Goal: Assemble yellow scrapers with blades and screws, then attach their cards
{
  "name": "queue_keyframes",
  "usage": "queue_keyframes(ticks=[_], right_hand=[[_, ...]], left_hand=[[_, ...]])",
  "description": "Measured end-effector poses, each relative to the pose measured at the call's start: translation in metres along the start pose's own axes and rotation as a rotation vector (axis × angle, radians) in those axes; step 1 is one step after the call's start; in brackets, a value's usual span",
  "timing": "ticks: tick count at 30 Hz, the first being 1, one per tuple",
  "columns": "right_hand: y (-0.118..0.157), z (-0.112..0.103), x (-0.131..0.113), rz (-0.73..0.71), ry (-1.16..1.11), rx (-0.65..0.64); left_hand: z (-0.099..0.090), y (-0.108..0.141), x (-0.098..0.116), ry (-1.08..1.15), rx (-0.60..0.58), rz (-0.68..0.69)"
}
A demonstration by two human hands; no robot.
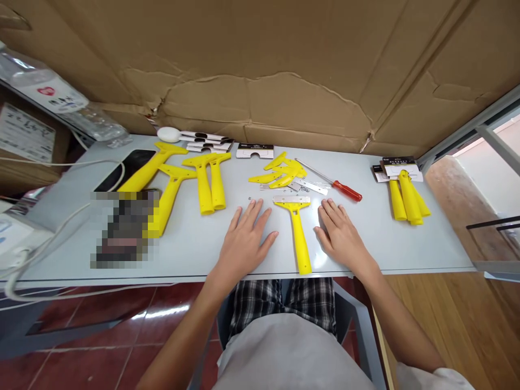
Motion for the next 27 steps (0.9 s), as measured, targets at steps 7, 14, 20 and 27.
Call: queue_keyframes(ticks=[7,14,20,27], right_hand=[[0.0,-0.002,0.0,-0.02,-0.024,0.035],[-0.004,-0.013,0.004,-0.074,-0.009,-0.042],[-0.058,-0.063,-0.004,-0.111,0.001,-0.078],[-0.155,-0.057,-0.021,-0.21,0.122,-0.11]], left_hand=[[-0.002,0.001,0.0,0.015,0.028,0.016],[0.0,0.002,0.0,0.035,0.064,0.031],[-0.001,0.002,0.001,0.019,0.061,0.025],[-0.002,0.001,0.0,0.034,0.05,0.02]])
Point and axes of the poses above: each hand's wrist, its own y-axis away from the middle knuckle, its own z-axis out of the palm, x = y × z, the point moved 10 cm from there along -y, towards the middle knuckle, and after that the axes turned 12 degrees about -x, right-handed, at the moved point
